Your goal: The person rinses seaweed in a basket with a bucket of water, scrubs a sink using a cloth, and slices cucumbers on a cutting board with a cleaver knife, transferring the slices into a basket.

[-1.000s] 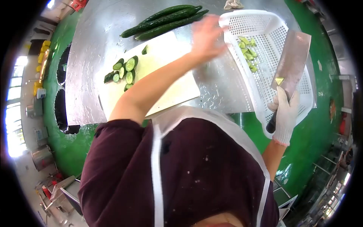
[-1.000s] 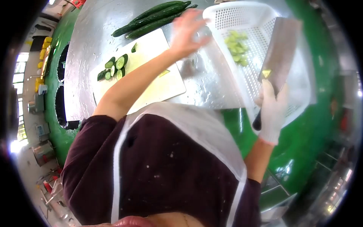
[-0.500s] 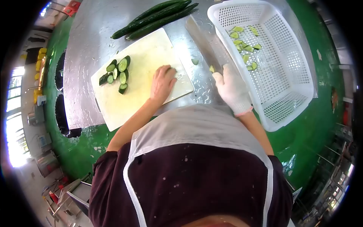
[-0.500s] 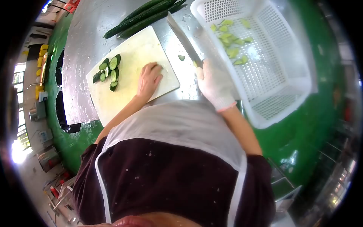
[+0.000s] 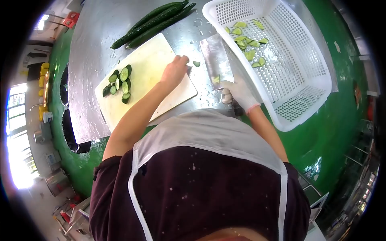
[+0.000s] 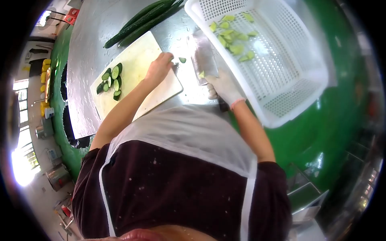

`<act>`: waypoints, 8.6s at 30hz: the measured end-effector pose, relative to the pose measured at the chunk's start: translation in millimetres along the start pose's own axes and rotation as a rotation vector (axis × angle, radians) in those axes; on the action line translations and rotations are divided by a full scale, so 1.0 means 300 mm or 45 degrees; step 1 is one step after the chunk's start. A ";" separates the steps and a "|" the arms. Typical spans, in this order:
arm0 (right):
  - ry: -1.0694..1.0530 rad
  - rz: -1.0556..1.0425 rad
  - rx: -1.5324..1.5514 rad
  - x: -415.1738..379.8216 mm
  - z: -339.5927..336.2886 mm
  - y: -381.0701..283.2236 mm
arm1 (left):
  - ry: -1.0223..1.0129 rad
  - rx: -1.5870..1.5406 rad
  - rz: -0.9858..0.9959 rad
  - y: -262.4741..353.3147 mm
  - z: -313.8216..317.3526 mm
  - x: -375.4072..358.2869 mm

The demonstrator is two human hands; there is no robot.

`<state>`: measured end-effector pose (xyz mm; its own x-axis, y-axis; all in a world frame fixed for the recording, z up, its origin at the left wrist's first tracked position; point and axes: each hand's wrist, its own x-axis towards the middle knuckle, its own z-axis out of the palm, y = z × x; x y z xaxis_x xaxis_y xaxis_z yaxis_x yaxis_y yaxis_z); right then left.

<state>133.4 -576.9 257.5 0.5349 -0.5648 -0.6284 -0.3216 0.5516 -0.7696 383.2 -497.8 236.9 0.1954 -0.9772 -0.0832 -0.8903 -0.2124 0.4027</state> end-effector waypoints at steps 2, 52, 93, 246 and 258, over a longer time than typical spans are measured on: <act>-0.012 0.014 -0.024 -0.008 -0.005 -0.007 | -0.160 0.117 0.091 0.076 -0.009 0.068; 1.495 -1.175 -2.386 -0.542 -0.400 -0.294 | -0.051 0.082 1.485 0.699 -0.256 0.203; 0.787 -0.172 -1.402 -0.239 0.066 0.083 | 0.141 0.051 0.184 -0.217 -0.025 0.582; -0.184 -0.148 -1.289 0.130 0.482 -0.229 | 0.754 -0.285 0.392 -0.258 0.025 -0.213; -0.202 -0.141 -1.523 0.010 0.401 -0.192 | 0.686 0.359 -0.493 -0.467 -0.069 -0.266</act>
<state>247.6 -536.5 313.6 0.6682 -0.4449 -0.5963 -0.7419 -0.4584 -0.4893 500.9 -390.1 206.0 0.6295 -0.7089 0.3181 -0.7742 -0.6072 0.1789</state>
